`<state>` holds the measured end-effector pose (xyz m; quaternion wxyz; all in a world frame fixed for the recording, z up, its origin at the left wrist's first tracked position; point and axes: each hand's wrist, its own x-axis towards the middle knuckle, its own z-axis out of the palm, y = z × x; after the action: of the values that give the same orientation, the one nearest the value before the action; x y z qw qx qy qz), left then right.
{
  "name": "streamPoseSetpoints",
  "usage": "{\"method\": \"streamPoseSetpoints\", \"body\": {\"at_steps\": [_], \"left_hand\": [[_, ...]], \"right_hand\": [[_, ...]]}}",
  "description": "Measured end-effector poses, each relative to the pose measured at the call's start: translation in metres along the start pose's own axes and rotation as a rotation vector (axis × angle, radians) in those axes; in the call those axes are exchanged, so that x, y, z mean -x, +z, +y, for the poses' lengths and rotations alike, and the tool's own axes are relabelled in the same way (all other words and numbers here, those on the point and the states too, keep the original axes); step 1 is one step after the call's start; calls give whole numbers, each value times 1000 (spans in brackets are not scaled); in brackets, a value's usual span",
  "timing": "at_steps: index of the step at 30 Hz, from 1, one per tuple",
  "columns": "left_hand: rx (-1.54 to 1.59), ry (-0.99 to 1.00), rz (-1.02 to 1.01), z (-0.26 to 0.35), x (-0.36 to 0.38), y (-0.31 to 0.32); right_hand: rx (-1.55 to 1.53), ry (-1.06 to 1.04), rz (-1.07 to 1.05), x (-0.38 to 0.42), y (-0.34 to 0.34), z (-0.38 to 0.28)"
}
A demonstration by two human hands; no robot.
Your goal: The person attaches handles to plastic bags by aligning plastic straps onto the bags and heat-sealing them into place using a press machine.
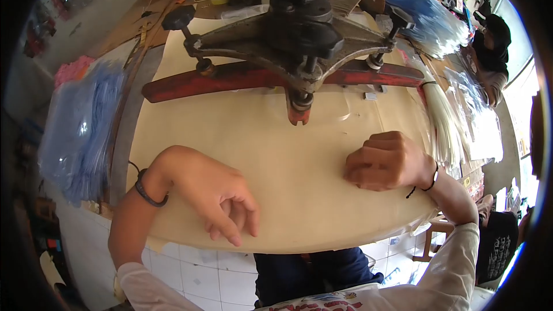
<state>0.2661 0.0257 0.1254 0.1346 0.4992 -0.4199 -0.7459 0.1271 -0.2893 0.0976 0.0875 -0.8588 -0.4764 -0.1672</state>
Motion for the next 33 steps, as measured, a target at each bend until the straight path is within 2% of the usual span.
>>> {"method": "streamPoseSetpoints", "body": {"at_steps": [5, 33], "left_hand": [[19, -90, -6, 5, -1, -1], [68, -74, 51, 1, -1, 1]], "right_hand": [[-69, 38, 16, -4, 1, -2], [-55, 59, 14, -6, 1, -5]]}}
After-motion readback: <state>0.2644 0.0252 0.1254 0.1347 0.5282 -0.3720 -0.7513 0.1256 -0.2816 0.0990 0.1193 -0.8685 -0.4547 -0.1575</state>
